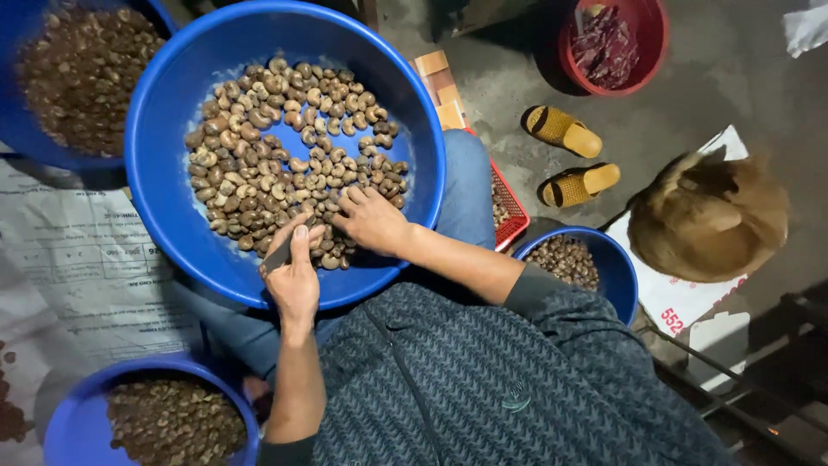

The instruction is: Peeling the outer skin of nuts using a small knife and sorting them into different bowls.

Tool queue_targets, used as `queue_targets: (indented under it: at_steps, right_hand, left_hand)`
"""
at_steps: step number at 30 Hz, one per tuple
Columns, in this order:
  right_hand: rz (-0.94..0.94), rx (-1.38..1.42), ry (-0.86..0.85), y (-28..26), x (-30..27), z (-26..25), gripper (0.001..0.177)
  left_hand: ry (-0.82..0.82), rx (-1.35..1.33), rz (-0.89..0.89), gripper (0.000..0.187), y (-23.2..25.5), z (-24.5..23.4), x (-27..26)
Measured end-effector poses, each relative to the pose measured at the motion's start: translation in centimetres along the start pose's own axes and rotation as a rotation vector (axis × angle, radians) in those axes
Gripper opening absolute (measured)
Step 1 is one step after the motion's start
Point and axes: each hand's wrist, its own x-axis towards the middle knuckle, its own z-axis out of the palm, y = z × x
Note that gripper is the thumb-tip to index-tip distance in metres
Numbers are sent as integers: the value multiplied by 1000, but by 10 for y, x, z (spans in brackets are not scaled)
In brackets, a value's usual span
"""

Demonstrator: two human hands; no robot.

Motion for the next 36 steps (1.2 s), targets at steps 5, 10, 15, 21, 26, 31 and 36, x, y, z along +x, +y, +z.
queue_targets:
  at_steps: [5, 10, 15, 21, 26, 31, 36]
  right_hand:
    - [45, -28, 7, -8, -1, 32, 10]
    - [77, -59, 41, -8, -2, 45, 8]
    - [135, -111, 0, -12, -4, 43, 16]
    - [75, -63, 5, -12, -4, 64, 11]
    - [71, -125, 8, -18, -3, 79, 9]
    - [243, 185, -273, -6, 8, 29, 17]
    - [1049, 1683, -53, -2, 17, -14, 26]
  left_hand:
    - [9, -29, -6, 29, -5, 1, -1]
    - [7, -28, -5, 30, -6, 1, -1]
    - [15, -37, -39, 34, -5, -1, -1]
    - [45, -33, 27, 31, -9, 0, -3]
    - [45, -46, 36, 27, -15, 0, -3]
    - [68, -73, 44, 29, -16, 0, -4]
    - [79, -194, 89, 30, -27, -1, -3]
